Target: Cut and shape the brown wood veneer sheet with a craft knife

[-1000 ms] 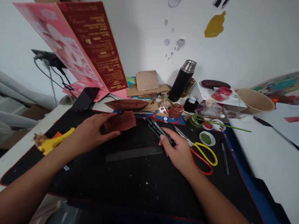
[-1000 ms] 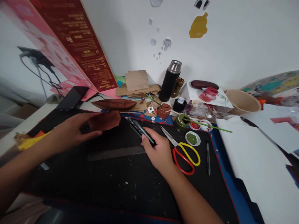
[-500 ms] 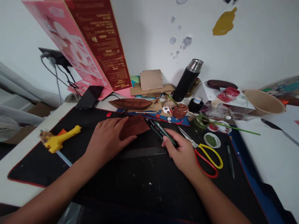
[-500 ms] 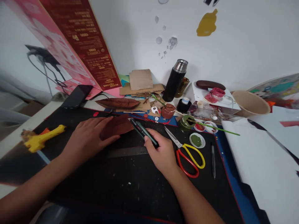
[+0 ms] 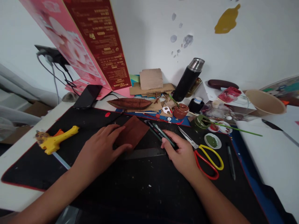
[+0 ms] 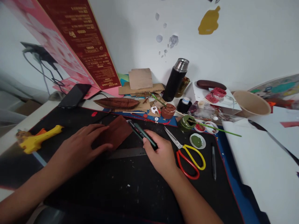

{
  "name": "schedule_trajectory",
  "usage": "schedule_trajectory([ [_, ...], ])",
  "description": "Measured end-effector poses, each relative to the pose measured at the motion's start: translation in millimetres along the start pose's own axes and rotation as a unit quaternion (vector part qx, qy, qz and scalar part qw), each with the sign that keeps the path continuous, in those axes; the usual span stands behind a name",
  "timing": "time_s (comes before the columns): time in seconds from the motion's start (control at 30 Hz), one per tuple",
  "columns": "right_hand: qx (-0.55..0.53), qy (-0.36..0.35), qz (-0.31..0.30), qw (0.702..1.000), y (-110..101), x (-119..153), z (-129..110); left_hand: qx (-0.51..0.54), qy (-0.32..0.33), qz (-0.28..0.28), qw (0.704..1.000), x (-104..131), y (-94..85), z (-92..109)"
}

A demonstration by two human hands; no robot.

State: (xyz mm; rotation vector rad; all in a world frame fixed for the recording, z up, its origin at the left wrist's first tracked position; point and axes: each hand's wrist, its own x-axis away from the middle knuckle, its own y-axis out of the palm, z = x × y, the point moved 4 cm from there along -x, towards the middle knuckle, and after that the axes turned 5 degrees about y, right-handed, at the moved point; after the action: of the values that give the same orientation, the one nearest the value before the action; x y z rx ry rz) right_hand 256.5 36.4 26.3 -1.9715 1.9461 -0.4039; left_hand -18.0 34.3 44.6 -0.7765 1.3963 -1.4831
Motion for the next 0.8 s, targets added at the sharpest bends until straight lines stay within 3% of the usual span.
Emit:
schedule_trajectory([
  [0.2,-0.021,0.029,-0.004,0.999,3,-2,5,-0.019,0.038,0.035,0.998,-9,-10.5,-1],
  [0.3,-0.017,0.046,-0.013,0.999,5,-3,6,0.008,0.115,0.024,0.993,-24,-12.2,11],
  [0.5,0.018,0.065,-0.050,0.996,7,-11,0,0.047,0.166,-0.004,0.985,-42,6.7,25],
  [0.8,0.212,-0.091,-0.085,0.969,11,-34,-28,0.032,0.195,0.030,0.980,-27,22.8,24],
])
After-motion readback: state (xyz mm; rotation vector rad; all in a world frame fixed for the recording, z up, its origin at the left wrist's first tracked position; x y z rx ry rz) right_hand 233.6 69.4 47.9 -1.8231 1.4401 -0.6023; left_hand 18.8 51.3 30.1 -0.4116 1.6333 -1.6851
